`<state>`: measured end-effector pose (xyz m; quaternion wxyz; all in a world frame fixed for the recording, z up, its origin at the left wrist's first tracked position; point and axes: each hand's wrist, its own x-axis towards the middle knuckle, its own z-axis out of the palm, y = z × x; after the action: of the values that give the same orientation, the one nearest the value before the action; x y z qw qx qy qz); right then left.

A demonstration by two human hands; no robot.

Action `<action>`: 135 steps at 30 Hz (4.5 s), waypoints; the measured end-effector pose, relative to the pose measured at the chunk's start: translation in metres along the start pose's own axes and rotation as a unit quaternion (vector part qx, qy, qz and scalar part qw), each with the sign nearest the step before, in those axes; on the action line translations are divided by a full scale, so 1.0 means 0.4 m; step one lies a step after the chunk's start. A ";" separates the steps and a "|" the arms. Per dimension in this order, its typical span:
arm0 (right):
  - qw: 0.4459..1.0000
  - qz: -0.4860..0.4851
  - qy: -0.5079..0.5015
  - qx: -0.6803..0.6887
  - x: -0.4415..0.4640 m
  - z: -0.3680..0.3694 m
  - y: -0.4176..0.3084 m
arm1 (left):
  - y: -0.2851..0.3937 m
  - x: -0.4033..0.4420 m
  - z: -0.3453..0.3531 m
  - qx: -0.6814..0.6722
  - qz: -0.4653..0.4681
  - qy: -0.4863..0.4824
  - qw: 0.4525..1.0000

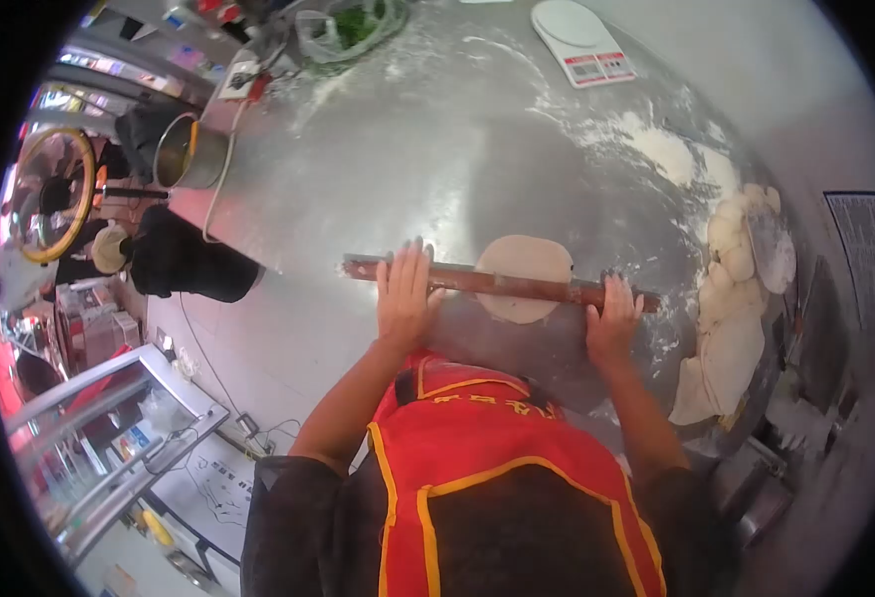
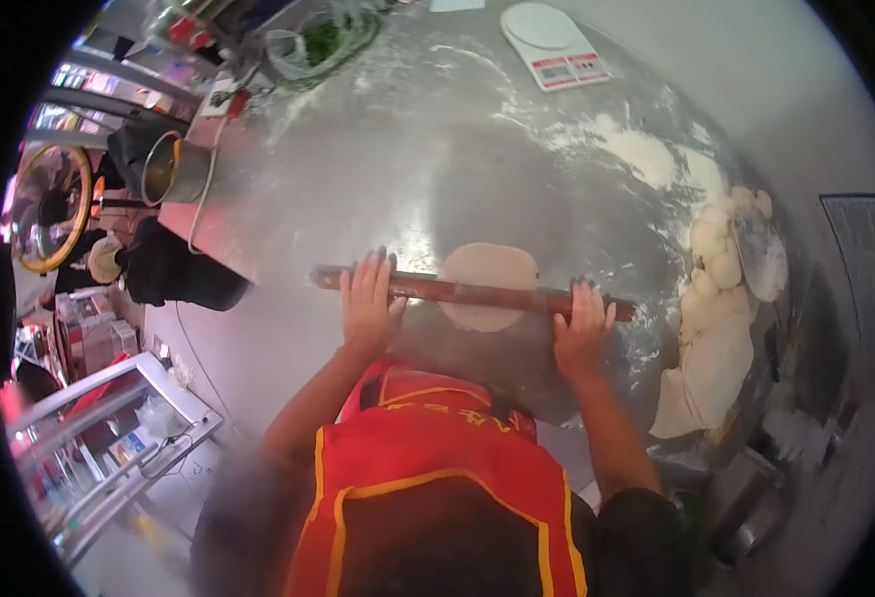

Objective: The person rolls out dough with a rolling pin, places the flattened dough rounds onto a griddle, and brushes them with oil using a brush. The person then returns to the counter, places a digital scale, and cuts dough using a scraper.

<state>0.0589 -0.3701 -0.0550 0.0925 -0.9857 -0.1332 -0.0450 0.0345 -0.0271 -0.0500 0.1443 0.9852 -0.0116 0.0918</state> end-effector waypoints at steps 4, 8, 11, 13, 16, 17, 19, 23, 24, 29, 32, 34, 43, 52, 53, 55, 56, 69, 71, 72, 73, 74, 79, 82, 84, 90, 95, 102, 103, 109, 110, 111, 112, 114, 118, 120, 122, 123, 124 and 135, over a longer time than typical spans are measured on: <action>0.997 0.037 0.065 0.036 0.143 0.037 0.008 | -0.027 0.163 0.034 0.088 0.011 -0.057 0.994; 0.995 0.059 0.030 -0.074 0.368 0.063 0.063 | -0.024 0.397 0.059 0.106 0.035 -0.049 0.992; 0.992 0.073 0.087 -0.062 0.496 0.078 0.098 | -0.042 0.534 0.101 0.116 0.050 -0.001 0.992; 0.994 0.056 0.082 -0.038 0.467 0.074 0.095 | -0.040 0.534 0.102 0.091 0.052 0.013 0.994; 0.998 0.010 0.048 -0.036 0.287 0.050 0.064 | -0.039 0.316 0.059 0.062 0.068 -0.024 0.995; 0.999 0.023 0.032 -0.002 0.186 0.047 0.038 | -0.042 0.225 0.050 0.072 0.076 -0.044 0.994; 0.999 0.032 0.010 0.043 0.065 0.028 0.011 | -0.019 0.061 0.015 -0.004 0.070 -0.011 0.997; 0.999 0.006 0.038 0.024 0.124 0.028 0.059 | -0.127 0.164 0.098 0.033 0.145 -0.045 0.988; 0.994 -0.014 0.105 0.005 0.179 0.026 0.076 | -0.061 0.235 0.034 0.004 0.089 0.024 0.996; 0.999 0.049 -0.013 0.020 0.070 0.013 0.027 | -0.032 0.104 0.005 0.048 0.063 -0.022 0.997; 0.994 0.047 -0.036 0.093 -0.142 -0.026 -0.020 | -0.035 -0.127 -0.022 0.014 0.045 -0.092 0.995; 0.993 0.054 -0.050 0.098 -0.174 -0.028 -0.034 | -0.023 -0.173 -0.038 0.024 0.018 -0.136 0.990; 0.995 0.067 0.059 -0.047 0.325 0.048 0.078 | -0.034 0.379 0.055 0.111 0.068 -0.046 0.990; 0.997 0.042 -0.001 0.057 0.053 0.007 -0.004 | -0.060 0.111 -0.006 -0.008 0.087 -0.072 0.994; 0.997 0.040 -0.006 0.071 0.013 -0.005 -0.026 | -0.057 0.059 -0.024 -0.033 0.091 -0.053 0.994; 0.990 0.036 -0.009 0.137 0.084 0.021 -0.019 | -0.083 0.069 -0.012 -0.047 0.139 -0.045 0.988; 0.985 0.034 -0.013 0.169 0.140 0.041 -0.011 | -0.093 0.071 -0.010 -0.055 0.162 -0.044 0.984; 0.893 -0.280 -0.207 0.284 0.496 0.220 -0.479 | -0.024 -0.086 -0.133 -0.096 0.078 -0.131 0.984; 0.900 -0.200 -0.184 0.341 0.506 0.197 -0.463 | -0.033 -0.085 -0.127 -0.072 0.084 -0.127 0.986; 0.895 -0.145 -0.197 0.373 0.517 0.156 -0.404 | -0.036 -0.082 -0.126 -0.068 0.075 -0.135 0.986; 0.915 -0.072 -0.223 0.329 0.501 0.159 -0.337 | -0.044 -0.073 -0.128 -0.065 0.069 -0.143 0.985; 0.927 0.003 -0.248 0.281 0.474 0.157 -0.265 | -0.051 -0.065 -0.126 -0.064 0.065 -0.152 0.984; 0.983 0.000 -0.016 0.182 0.074 -0.002 -0.035 | -0.054 -0.106 -0.071 -0.040 0.005 -0.067 0.997; 0.999 -0.009 0.028 -0.034 -0.042 -0.012 -0.024 | -0.027 -0.096 -0.036 -0.053 -0.029 -0.011 0.998; 0.999 0.035 0.008 0.012 0.010 0.018 -0.013 | -0.037 -0.035 -0.016 -0.030 -0.056 -0.087 0.994; 0.996 0.052 0.043 -0.059 0.381 0.069 0.057 | -0.078 0.362 0.034 0.094 0.010 -0.041 0.995; 0.994 0.058 0.081 -0.052 0.524 0.067 0.084 | -0.106 0.547 0.093 0.086 0.049 0.040 0.994; 0.998 0.017 -0.044 0.035 0.004 0.025 -0.022 | -0.080 0.016 -0.015 -0.042 0.026 -0.033 0.998; 0.997 0.028 -0.058 0.034 0.007 0.022 -0.023 | -0.090 0.015 -0.018 -0.023 0.032 -0.053 0.998; 0.999 0.021 0.020 -0.022 0.214 0.029 0.011 | -0.099 0.248 0.020 0.048 0.056 0.038 0.997; 1.000 0.010 0.016 -0.015 0.196 0.021 -0.002 | -0.097 0.220 0.020 0.057 0.042 0.018 0.997; 1.000 0.006 0.022 -0.005 0.193 0.022 -0.010 | -0.096 0.187 0.014 0.068 0.027 0.006 0.997; 1.000 0.008 0.015 0.005 0.135 0.022 -0.018 | -0.086 0.136 -0.007 0.056 0.008 -0.060 0.997; 1.000 0.006 0.013 0.020 -0.018 0.010 -0.039 | -0.089 0.007 -0.012 0.036 0.020 -0.081 0.996; 0.999 -0.020 -0.005 0.030 -0.179 -0.006 -0.045 | -0.066 -0.122 -0.074 -0.012 0.048 -0.075 0.996; 0.992 -0.066 -0.085 0.070 -0.123 -0.013 0.035 | -0.095 -0.110 -0.061 -0.021 0.119 -0.009 0.993; 0.989 -0.100 -0.076 0.080 -0.027 -0.015 0.048 | -0.115 -0.063 -0.100 -0.033 0.081 -0.105 0.991; 0.991 -0.115 -0.032 0.067 0.037 -0.037 0.037 | -0.118 -0.049 -0.117 -0.041 0.059 -0.153 0.986; 0.995 -0.073 0.056 0.049 0.104 -0.073 -0.005 | -0.130 -0.049 -0.127 -0.047 0.044 -0.102 0.993; 0.951 0.144 -0.162 0.220 0.349 0.075 -0.092 | -0.249 0.047 -0.089 0.041 -0.184 0.079 0.979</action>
<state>0.1849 -0.2938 -0.0623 0.2900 -0.9437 -0.0094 0.1591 0.0514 0.0786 -0.0409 0.1186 0.9651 0.1854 0.1418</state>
